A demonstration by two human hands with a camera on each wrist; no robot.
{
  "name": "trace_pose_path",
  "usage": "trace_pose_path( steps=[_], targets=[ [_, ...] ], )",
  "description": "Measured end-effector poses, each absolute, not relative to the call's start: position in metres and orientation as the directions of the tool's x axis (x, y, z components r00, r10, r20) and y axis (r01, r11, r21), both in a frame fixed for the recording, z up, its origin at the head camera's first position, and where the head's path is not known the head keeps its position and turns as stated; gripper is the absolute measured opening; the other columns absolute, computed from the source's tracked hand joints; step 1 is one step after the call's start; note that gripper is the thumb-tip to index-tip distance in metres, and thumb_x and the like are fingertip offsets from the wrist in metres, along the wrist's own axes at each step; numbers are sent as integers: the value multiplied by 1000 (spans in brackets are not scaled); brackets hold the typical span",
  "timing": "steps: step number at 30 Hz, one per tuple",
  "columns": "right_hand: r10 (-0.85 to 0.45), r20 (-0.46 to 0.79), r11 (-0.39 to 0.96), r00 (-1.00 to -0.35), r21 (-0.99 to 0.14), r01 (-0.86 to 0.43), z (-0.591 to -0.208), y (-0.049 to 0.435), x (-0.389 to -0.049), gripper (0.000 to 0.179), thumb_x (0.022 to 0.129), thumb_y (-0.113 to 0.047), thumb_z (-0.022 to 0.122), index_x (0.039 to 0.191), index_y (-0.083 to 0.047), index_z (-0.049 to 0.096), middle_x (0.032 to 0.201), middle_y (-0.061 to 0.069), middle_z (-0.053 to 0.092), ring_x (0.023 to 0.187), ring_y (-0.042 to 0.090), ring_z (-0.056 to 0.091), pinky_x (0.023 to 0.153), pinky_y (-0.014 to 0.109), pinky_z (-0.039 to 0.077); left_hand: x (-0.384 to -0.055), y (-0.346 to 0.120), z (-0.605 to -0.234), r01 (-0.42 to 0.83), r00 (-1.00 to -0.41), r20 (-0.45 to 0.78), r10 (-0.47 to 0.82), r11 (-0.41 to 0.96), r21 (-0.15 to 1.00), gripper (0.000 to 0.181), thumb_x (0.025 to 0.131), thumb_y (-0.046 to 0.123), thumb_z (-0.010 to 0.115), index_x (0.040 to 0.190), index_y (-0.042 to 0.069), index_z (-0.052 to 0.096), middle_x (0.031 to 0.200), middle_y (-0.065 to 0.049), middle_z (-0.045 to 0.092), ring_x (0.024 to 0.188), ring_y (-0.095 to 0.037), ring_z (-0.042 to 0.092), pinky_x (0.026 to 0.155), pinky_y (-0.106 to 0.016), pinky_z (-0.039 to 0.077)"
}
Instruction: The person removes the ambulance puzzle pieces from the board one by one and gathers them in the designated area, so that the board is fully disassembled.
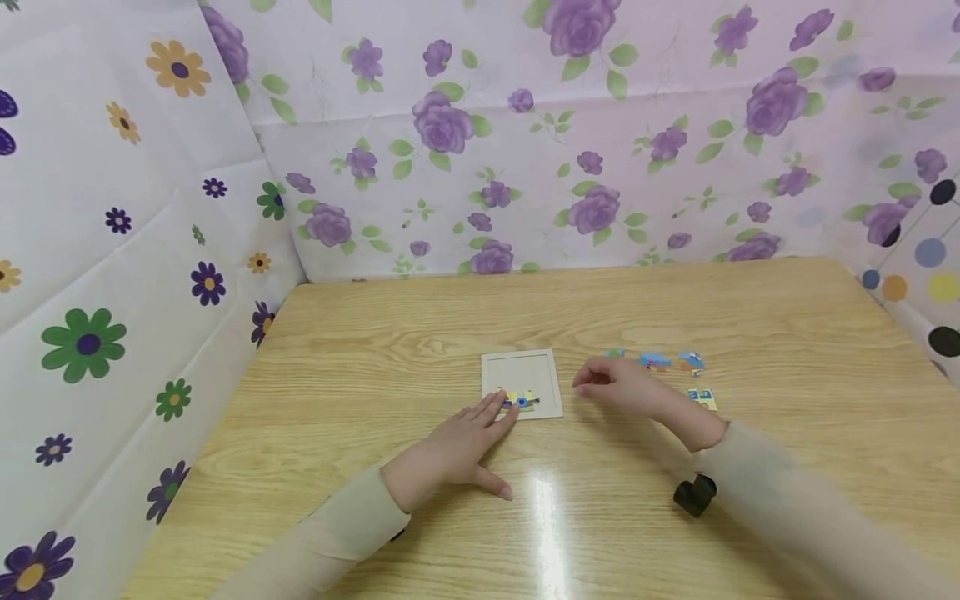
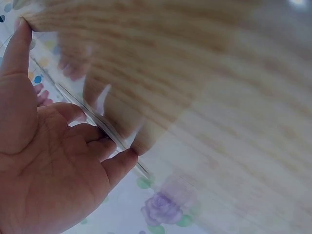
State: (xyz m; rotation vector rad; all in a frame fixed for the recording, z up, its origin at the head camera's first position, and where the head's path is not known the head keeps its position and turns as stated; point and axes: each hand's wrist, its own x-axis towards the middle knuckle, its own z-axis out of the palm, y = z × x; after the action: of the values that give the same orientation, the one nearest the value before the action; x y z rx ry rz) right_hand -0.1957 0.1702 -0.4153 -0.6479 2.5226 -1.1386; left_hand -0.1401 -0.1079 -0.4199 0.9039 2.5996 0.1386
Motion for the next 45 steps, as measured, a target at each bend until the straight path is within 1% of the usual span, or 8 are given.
trace_pose_path(
  steps=[7, 12, 16, 22, 31, 36, 41, 45],
  targets=[
    [-514, -53, 542, -856, -794, -276, -423, 148, -201, 18, 93, -6, 55, 105, 1, 65, 101, 12, 66, 88, 18, 56, 77, 33, 49, -141, -108, -420, 572, -719, -327, 613, 789, 224, 109, 73, 63, 68, 154, 13, 14, 160, -14, 2, 148, -27, 5, 116, -47, 20],
    [-532, -36, 542, -846, -782, -308, -423, 132, -202, 18, 93, -6, 56, 108, 1, 65, 104, 12, 66, 97, 22, 60, 85, 38, 50, -142, -108, -420, 565, -720, -334, 608, 794, 225, 108, 73, 63, 68, 154, 15, 14, 160, -13, 2, 148, -26, 4, 116, -46, 20],
    [-568, -28, 535, -823, -772, -343, -422, 122, -201, 20, 94, -6, 55, 111, 2, 63, 106, 14, 66, 100, 26, 61, 87, 41, 51, -142, -107, -420, 573, -717, -332, 613, 789, 221, 105, 74, 62, 67, 154, 19, 15, 160, -14, 2, 148, -26, 4, 116, -48, 22],
    [-591, -51, 547, -805, -759, -353, -422, 112, -200, 24, 94, -5, 53, 114, 4, 62, 110, 16, 67, 104, 29, 62, 89, 41, 51, -141, -107, -418, 584, -712, -333, 618, 785, 209, 101, 75, 62, 66, 154, 22, 17, 160, -15, 2, 148, -27, 4, 115, -48, 23],
    [-570, -48, 566, -820, -747, -350, -422, 104, -195, 19, 93, -5, 55, 109, 2, 64, 105, 13, 68, 101, 28, 62, 89, 42, 51, -139, -107, -414, 568, -727, -337, 599, 799, 196, 100, 73, 62, 69, 153, 23, 21, 159, -15, 8, 148, -27, 8, 115, -49, 23],
    [-498, -58, 580, -865, -764, -283, -423, 99, -196, 14, 92, -4, 57, 102, 0, 66, 101, 12, 67, 99, 26, 62, 89, 42, 51, -141, -106, -415, 568, -732, -338, 592, 804, 179, 101, 72, 63, 69, 153, 25, 22, 159, -14, 9, 148, -26, 9, 115, -48, 22],
    [-426, -72, 594, -902, -774, -219, -426, 94, -197, 9, 89, -2, 60, 96, -1, 66, 93, 10, 65, 89, 20, 60, 81, 36, 52, -141, -105, -416, 565, -729, -343, 593, 803, 188, 101, 72, 62, 70, 153, 25, 22, 159, -14, 8, 148, -26, 8, 115, -47, 22],
    [-379, -93, 630, -921, -755, -183, -427, 88, -200, 7, 85, 1, 62, 91, 0, 66, 88, 8, 64, 81, 17, 57, 74, 30, 50, -141, -105, -417, 571, -726, -346, 594, 801, 177, 100, 73, 63, 69, 153, 26, 21, 159, -15, 8, 148, -27, 8, 115, -46, 23]
  ],
)
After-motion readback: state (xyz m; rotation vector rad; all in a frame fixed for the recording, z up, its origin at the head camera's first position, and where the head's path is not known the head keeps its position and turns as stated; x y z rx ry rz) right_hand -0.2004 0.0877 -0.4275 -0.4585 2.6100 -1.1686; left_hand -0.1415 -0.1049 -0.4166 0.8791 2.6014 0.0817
